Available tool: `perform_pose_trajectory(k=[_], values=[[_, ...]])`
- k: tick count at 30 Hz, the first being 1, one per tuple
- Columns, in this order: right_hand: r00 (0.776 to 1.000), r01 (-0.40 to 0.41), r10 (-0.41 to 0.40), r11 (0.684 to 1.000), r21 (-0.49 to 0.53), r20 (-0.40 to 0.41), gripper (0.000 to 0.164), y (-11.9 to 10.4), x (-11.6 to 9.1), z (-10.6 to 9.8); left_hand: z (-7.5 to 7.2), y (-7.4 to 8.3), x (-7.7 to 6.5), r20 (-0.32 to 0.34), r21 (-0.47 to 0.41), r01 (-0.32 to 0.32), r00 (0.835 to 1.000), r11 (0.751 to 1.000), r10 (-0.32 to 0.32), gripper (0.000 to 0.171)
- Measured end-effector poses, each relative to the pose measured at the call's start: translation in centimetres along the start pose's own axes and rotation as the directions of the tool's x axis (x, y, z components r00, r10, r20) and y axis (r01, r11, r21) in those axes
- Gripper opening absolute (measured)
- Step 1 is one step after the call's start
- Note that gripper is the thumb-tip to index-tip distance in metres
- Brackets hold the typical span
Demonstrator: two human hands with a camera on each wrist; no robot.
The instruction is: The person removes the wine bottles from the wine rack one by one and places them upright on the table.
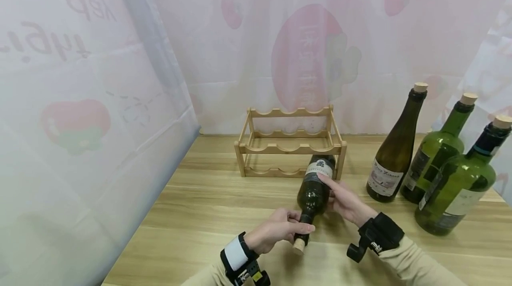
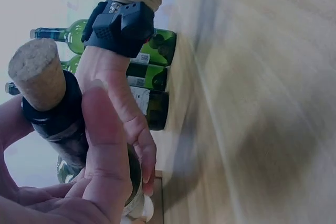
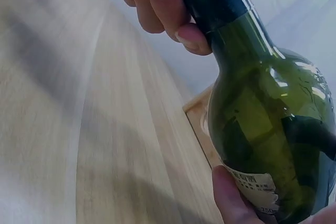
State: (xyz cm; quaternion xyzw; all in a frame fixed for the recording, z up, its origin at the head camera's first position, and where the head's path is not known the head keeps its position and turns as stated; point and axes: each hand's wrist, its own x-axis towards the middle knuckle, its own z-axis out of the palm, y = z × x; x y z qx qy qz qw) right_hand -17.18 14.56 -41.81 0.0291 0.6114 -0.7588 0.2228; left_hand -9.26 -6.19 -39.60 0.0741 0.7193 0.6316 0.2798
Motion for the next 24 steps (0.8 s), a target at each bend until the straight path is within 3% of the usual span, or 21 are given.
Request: perform_pose_trajectory(k=[10, 19, 24], values=[[0.998, -0.004, 0.000, 0.998, 0.067, 0.059, 0.073, -0.2, -0.5, 0.5, -0.7, 1.4, -1.3, 0.002, 0.039, 0.007, 1.000, 0.999, -0.008, 0.024], [0.991, -0.103, 0.081, 0.974, 0.203, 0.111, 0.053, -0.9, -1.5, 1.5, -1.1, 3.2, -2.5, 0.000, 0.034, -0.017, 1.000, 0.999, 0.017, 0.028], [0.989, -0.119, 0.093, 0.962, 0.247, 0.115, 0.051, -1.1, -2.0, 1.7, -1.4, 3.7, -2.7, 0.005, 0.051, -0.020, 1.000, 0.999, 0.019, 0.030]])
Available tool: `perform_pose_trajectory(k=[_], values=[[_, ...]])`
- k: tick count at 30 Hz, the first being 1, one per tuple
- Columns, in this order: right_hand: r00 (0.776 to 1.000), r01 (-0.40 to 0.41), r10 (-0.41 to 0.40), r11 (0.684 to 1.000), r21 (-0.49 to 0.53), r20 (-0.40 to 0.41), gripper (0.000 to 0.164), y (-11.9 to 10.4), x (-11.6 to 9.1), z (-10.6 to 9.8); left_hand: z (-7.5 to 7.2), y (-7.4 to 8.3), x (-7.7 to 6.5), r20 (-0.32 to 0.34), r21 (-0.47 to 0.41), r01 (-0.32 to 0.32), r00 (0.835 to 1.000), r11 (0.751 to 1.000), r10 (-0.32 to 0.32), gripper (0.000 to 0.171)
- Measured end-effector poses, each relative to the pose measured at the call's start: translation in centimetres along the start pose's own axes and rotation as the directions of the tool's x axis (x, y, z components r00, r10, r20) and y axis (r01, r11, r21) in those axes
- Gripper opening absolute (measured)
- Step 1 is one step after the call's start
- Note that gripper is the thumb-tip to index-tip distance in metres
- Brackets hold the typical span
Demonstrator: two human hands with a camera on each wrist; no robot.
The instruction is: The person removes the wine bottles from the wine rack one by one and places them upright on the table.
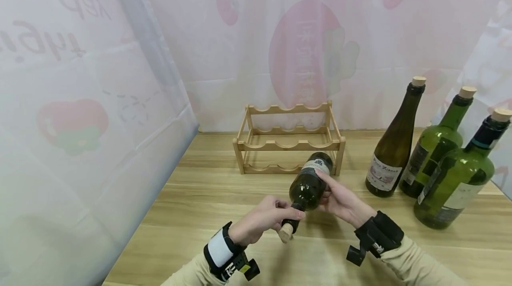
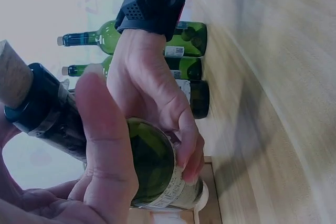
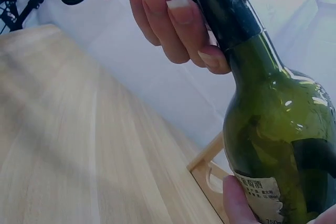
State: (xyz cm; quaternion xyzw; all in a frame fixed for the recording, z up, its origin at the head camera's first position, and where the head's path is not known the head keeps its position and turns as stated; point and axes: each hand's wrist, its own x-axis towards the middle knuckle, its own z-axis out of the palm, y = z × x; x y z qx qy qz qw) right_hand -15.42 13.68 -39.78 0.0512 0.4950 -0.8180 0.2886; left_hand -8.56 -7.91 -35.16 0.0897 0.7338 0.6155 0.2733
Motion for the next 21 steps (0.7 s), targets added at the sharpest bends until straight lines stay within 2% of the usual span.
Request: perform_pose_trajectory(k=[5, 13, 21], values=[[1.000, -0.006, 0.006, 1.000, 0.019, 0.004, 0.058, 0.1, -0.1, 0.1, -0.3, 0.3, 0.0, 0.018, -0.038, 0.001, 1.000, 0.999, 0.000, 0.029], [0.999, -0.021, 0.020, 0.999, 0.045, 0.035, 0.085, 0.1, -0.1, 0.2, -0.7, 0.7, -0.2, 0.024, -0.062, -0.015, 1.000, 0.998, 0.017, 0.027], [0.998, -0.027, 0.022, 0.995, 0.091, 0.051, 0.087, 0.1, -0.4, 0.4, -0.9, 1.4, -0.4, 0.030, -0.075, -0.006, 1.000, 0.997, 0.008, 0.028]])
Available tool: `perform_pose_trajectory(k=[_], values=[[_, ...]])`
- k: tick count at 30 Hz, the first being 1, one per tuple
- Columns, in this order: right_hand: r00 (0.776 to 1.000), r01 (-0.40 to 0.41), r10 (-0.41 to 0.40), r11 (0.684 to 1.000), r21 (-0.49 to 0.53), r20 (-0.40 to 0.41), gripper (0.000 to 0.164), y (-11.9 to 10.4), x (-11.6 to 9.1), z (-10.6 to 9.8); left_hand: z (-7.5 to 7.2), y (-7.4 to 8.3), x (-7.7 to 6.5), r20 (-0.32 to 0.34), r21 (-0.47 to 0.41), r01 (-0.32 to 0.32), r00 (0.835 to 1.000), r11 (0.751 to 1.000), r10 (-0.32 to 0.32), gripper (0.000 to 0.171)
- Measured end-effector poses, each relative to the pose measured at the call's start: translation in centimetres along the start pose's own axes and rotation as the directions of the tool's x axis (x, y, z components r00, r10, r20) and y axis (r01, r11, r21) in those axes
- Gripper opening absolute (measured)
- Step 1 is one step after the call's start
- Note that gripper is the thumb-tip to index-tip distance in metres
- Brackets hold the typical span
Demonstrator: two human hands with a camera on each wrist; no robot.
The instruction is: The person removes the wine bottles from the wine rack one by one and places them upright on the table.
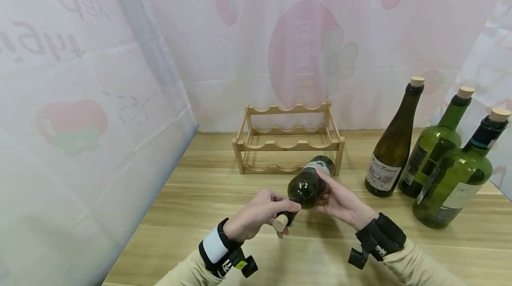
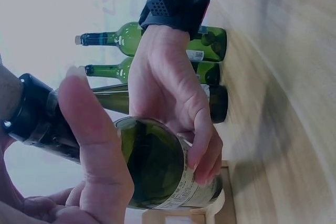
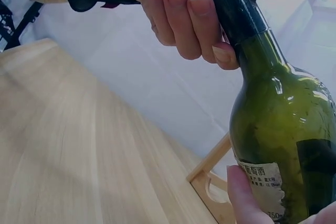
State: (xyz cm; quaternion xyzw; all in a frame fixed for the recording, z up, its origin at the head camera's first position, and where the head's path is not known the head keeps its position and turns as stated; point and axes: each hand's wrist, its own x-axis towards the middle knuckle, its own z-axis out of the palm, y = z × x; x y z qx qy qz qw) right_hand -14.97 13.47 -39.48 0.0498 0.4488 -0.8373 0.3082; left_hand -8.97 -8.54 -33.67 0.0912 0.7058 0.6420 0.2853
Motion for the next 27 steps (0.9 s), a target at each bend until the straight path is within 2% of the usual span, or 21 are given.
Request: perform_pose_trajectory(k=[6, 12, 19, 27], values=[[1.000, -0.013, 0.012, 0.999, 0.046, 0.028, 0.090, 0.0, -0.6, 0.3, 0.1, 0.9, -0.6, 0.004, 0.052, -0.004, 1.000, 0.999, 0.003, 0.027], [0.999, -0.004, 0.002, 0.999, 0.045, 0.043, 0.087, 0.0, -1.2, 0.5, 0.2, 1.5, -1.0, 0.016, 0.104, -0.016, 1.000, 0.994, 0.015, 0.027], [0.999, -0.011, 0.007, 0.998, 0.070, 0.053, 0.091, -0.1, -2.1, 0.3, 0.7, 1.7, -1.0, 0.048, 0.107, -0.019, 0.999, 0.994, 0.014, 0.025], [0.998, -0.014, 0.011, 0.998, 0.054, 0.062, 0.091, -0.2, -2.8, -0.3, 1.4, 1.7, -0.9, 0.049, 0.116, -0.026, 0.999, 0.993, 0.020, 0.024]])
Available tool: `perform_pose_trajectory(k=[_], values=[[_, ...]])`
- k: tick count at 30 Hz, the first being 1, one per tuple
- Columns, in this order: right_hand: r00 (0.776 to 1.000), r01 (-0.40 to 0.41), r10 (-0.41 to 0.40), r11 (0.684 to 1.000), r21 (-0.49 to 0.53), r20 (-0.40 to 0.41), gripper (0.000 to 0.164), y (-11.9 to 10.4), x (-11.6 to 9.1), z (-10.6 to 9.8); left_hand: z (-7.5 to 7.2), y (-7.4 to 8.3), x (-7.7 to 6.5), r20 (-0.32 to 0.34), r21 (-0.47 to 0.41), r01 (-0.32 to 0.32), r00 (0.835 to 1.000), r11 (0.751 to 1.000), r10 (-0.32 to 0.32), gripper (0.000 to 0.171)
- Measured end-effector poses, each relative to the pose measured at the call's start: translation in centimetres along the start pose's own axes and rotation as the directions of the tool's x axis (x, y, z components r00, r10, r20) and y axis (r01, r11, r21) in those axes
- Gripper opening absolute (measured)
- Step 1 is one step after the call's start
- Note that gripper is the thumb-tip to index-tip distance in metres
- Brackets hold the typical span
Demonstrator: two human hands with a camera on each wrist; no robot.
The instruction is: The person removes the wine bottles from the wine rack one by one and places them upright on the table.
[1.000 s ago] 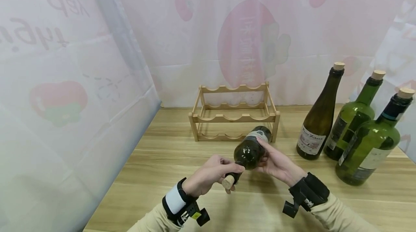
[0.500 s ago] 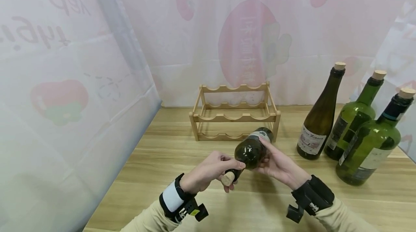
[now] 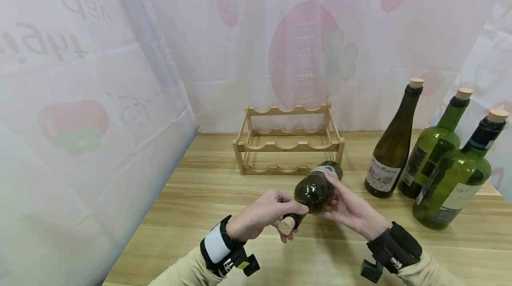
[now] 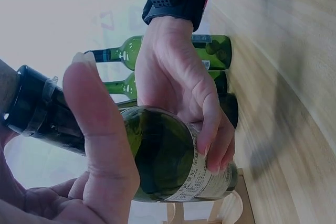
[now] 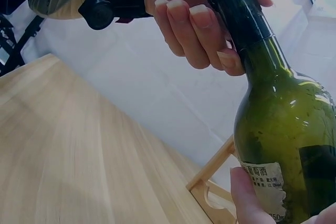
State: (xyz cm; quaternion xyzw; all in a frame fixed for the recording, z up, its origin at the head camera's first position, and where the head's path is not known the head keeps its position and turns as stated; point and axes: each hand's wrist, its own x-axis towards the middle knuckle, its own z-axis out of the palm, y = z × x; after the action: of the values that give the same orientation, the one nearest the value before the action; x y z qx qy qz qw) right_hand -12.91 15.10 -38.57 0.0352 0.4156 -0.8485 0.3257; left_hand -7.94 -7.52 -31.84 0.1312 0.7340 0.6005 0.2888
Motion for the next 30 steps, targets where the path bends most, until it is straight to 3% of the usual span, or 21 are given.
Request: perform_pose_trajectory(k=[8, 14, 19, 22, 24, 26, 27, 28, 29, 30], values=[[1.000, -0.010, 0.010, 1.000, 0.009, -0.015, 0.094, -0.1, -0.4, -0.6, 0.6, 0.0, 0.4, 0.010, -0.013, 0.003, 1.000, 1.000, -0.003, 0.023], [1.000, 0.007, -0.008, 0.999, -0.041, -0.014, 0.090, -0.1, -0.7, -1.0, 0.9, -0.1, 0.7, 0.022, -0.033, 0.021, 1.000, 0.999, -0.020, 0.023], [0.998, 0.067, -0.062, 0.980, -0.185, 0.032, 0.085, -0.4, -1.1, -1.6, 1.1, -0.1, 0.9, 0.046, -0.089, 0.020, 0.999, 0.996, -0.016, 0.023], [0.991, 0.130, -0.133, 0.929, -0.345, 0.016, 0.080, -0.6, -1.5, -2.0, 1.2, -0.1, 0.8, 0.039, -0.127, 0.026, 0.999, 0.992, -0.021, 0.021], [0.977, 0.169, -0.210, 0.872, -0.460, -0.038, 0.077, -0.7, -1.8, -2.1, 1.2, 0.0, 0.7, 0.031, -0.143, 0.031, 0.999, 0.989, -0.027, 0.020], [0.945, 0.198, -0.314, 0.767, -0.610, -0.088, 0.075, -0.7, -2.2, -2.1, 1.2, 0.2, 0.6, 0.022, -0.154, 0.027, 0.999, 0.988, -0.024, 0.019], [0.920, 0.209, -0.378, 0.690, -0.693, -0.100, 0.071, -0.6, -2.4, -2.1, 1.2, 0.3, 0.6, 0.018, -0.157, 0.024, 1.000, 0.987, -0.021, 0.020], [0.886, 0.214, -0.453, 0.588, -0.780, -0.099, 0.068, -0.5, -2.5, -2.1, 1.2, 0.4, 0.5, 0.017, -0.161, 0.021, 1.000, 0.987, -0.019, 0.019], [0.846, 0.224, -0.530, 0.465, -0.856, -0.066, 0.066, -0.4, -2.6, -2.2, 1.1, 0.6, 0.4, 0.017, -0.163, 0.017, 1.000, 0.986, -0.014, 0.019], [0.799, 0.227, -0.601, 0.318, -0.921, -0.011, 0.067, -0.2, -2.6, -2.3, 1.1, 0.7, 0.4, 0.014, -0.165, 0.013, 1.000, 0.986, -0.011, 0.019]])
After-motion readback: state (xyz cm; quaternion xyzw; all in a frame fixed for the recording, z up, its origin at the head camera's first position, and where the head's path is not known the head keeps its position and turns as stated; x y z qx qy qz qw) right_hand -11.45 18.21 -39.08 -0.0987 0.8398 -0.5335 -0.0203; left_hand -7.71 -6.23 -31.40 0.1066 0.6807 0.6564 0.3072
